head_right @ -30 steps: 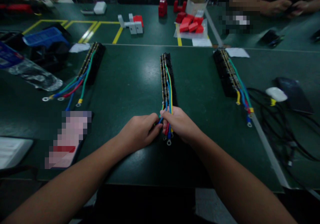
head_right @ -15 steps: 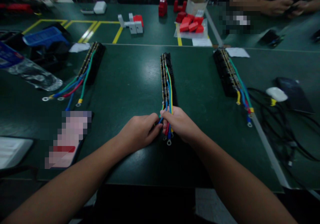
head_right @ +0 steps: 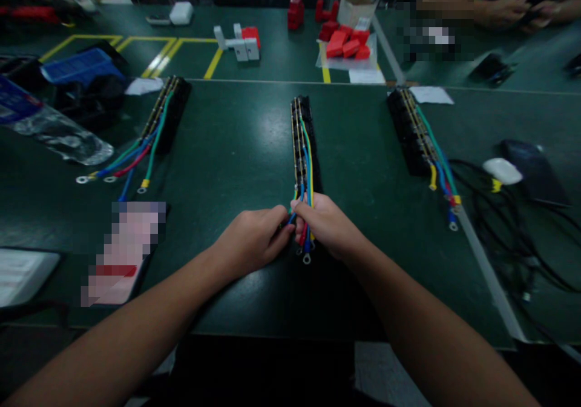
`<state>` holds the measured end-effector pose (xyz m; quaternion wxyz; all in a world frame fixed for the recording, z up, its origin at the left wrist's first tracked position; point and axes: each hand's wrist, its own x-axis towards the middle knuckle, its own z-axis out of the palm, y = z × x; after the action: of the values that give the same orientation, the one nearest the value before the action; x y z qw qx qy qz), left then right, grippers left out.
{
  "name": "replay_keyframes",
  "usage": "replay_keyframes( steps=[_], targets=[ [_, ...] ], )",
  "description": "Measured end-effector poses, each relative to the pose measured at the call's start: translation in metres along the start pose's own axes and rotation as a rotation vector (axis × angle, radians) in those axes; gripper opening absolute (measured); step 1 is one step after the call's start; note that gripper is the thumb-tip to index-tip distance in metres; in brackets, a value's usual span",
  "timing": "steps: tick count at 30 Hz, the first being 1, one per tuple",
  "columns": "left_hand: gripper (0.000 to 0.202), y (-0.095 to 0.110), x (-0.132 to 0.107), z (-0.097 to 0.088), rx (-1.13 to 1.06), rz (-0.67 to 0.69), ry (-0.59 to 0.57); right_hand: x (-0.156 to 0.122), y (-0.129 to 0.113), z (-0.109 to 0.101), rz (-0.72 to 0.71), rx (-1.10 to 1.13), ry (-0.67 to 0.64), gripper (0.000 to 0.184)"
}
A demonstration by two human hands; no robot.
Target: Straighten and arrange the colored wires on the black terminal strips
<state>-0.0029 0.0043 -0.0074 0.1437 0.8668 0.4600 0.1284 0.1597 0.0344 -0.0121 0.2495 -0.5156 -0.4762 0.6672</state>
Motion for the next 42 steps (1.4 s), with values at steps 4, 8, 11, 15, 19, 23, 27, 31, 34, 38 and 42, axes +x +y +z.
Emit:
replay_keyframes(
  steps=[4, 8, 11, 15, 19, 23, 27, 31, 34, 38, 42],
  targets=[
    [0.021, 0.0002, 0.0001, -0.0003, 0.005, 0.003, -0.002, 0.0009, 0.0019, -0.0014, -0.001, -0.001, -0.005, 0.028],
    [0.021, 0.0000, -0.0001, -0.0005, 0.015, 0.003, -0.001, 0.0011, 0.0018, -0.0015, -0.001, 0.013, -0.006, 0.026],
    [0.021, 0.0002, -0.0006, -0.0008, 0.015, 0.003, -0.002, 0.0005, 0.0012, -0.0010, 0.000, 0.023, -0.008, 0.026],
    [0.021, 0.0009, -0.0006, -0.0016, 0.012, -0.001, -0.007, -0.0001, 0.0008, -0.0009, -0.006, 0.012, -0.005, 0.027],
    [0.021, 0.0010, -0.0003, -0.0014, 0.010, -0.004, -0.008, 0.0004, 0.0015, -0.0015, -0.005, 0.010, -0.008, 0.027],
    [0.021, 0.0006, -0.0003, -0.0003, 0.014, 0.003, 0.000, 0.0007, 0.0020, -0.0013, -0.001, 0.005, -0.008, 0.027],
    [0.022, 0.0009, -0.0005, 0.0000, 0.018, 0.008, 0.007, 0.0006, 0.0012, -0.0004, 0.005, 0.002, -0.004, 0.028],
    [0.022, 0.0008, -0.0003, 0.0008, 0.029, 0.004, 0.009, 0.0007, 0.0013, -0.0007, 0.004, 0.008, -0.009, 0.027],
    [0.021, 0.0003, 0.0000, 0.0018, 0.042, 0.006, 0.012, 0.0005, 0.0020, -0.0013, -0.003, 0.005, -0.016, 0.026],
    [0.021, -0.0001, -0.0001, 0.0018, 0.051, 0.008, 0.015, 0.0008, 0.0026, -0.0017, -0.005, -0.008, -0.016, 0.028],
    [0.022, 0.0000, -0.0003, 0.0008, 0.044, 0.005, 0.014, 0.0016, 0.0032, -0.0020, -0.002, 0.007, -0.010, 0.026]
  ],
)
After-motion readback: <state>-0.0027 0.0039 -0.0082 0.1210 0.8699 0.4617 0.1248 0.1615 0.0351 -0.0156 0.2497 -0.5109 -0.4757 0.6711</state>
